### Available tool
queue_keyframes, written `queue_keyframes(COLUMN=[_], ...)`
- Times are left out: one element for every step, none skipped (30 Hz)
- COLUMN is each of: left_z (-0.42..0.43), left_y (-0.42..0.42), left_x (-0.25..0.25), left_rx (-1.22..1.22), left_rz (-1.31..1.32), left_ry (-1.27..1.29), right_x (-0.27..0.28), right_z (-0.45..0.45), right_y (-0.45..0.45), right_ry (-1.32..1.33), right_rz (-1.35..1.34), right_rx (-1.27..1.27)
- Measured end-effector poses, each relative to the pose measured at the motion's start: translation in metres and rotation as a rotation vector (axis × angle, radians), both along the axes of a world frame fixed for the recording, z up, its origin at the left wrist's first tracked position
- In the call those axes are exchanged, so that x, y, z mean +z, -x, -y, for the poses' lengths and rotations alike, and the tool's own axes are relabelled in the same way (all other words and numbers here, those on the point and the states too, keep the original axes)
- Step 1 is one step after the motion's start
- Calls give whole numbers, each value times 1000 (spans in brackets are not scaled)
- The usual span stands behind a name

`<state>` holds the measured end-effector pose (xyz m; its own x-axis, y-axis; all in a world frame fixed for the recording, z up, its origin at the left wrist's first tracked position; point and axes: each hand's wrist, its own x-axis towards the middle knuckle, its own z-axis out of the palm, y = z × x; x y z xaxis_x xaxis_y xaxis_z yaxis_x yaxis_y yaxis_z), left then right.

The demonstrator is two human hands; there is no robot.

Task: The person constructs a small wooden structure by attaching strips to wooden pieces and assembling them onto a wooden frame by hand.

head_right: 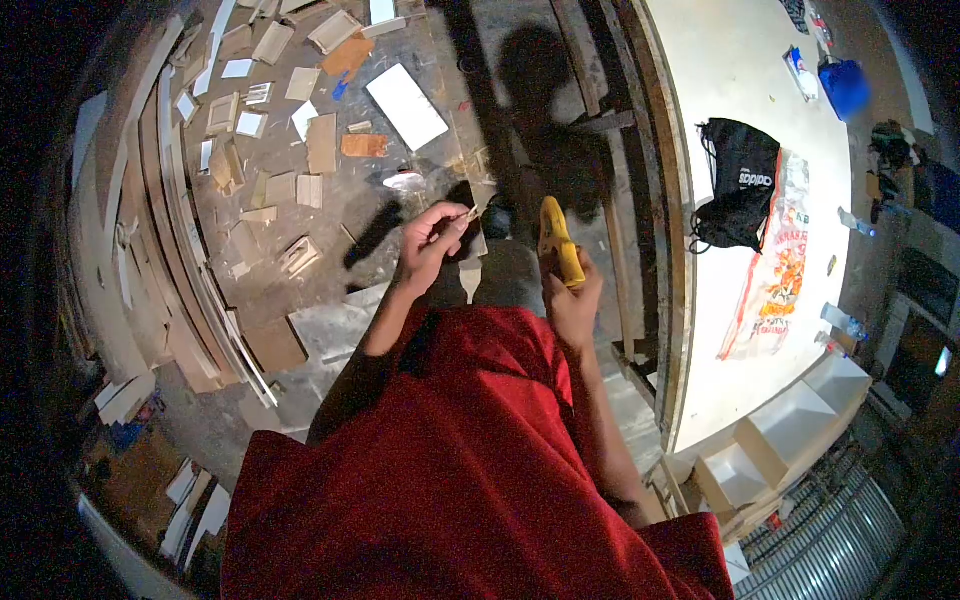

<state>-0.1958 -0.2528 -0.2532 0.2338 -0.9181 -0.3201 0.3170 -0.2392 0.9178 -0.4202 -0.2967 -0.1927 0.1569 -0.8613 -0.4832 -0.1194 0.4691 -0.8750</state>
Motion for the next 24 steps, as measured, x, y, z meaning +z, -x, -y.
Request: queue_keyframes(left_z=[0, 0, 1, 0, 2, 2, 3, 4, 4, 4, 5, 6, 5, 3, 2, 0, 0, 0, -2, -2, -2, -2, -3, -3], left_y=[-1, -2, -2, -1, 0, 2, 4, 8, 11, 13, 14, 15, 16, 16, 18, 20, 22, 24, 28, 31, 35, 38, 42, 46], left_x=[0, 0, 0, 0, 4, 9, 14, 19, 21, 20, 17, 16, 14, 14, 13, 13, 12, 12, 13, 17, 20, 17, 15, 13], left_rx=[-26, -51, -73, -75, -110, -146, -149, -175, -198, -198, -221, -244, -244, -277, -310, -310, -284, -258, -259, -203, -145, -143, -108, -74], left_rz=[14, 28, 56, 58, 78, 97, 97, 81, 67, 69, 145, 221, 224, 179, 132, 133, 13, -108, -107, -167, -225, -224, -188, -154], left_ry=[39, 78, 99, 97, 98, 97, 96, 73, 51, 51, 120, 189, 189, 120, 50, 50, -30, -108, -108, -160, -213, -213, -208, -203], right_x=[1, 1, 2, 2, 5, 4, -1, 1, 9, 12, 8, 0, -11, -13, -16, -18, -19, -21, -23, -24, -25, -25, -25, -26], right_z=[0, 2, 4, 6, 9, 13, 20, 25, 29, 33, 35, 36, 36, 38, 39, 40, 40, 40, 39, 39, 38, 38, 37, 36], right_y=[-1, -2, -5, -10, -19, -24, -23, -28, -38, -45, -45, -41, -35, -32, -30, -28, -28, -27, -27, -27, -28, -28, -28, -27], right_ry=[-1, 13, 28, 27, 68, 108, 60, 59, 57, 57, 70, 71, 113, 155, 155, 145, 136, 136, 115, 95, 96, 110, 124, 123], right_rz=[2, 33, 64, 65, 72, 78, -56, -56, 55, 168, 178, 183, 126, 68, 68, 43, 17, 17, 36, 55, 56, 47, 37, 37], right_rx=[-2, 31, 64, 62, 99, 134, 228, 226, 209, 191, 206, 206, 260, 313, 313, 317, 321, 321, 280, 239, 240, 227, 214, 214])
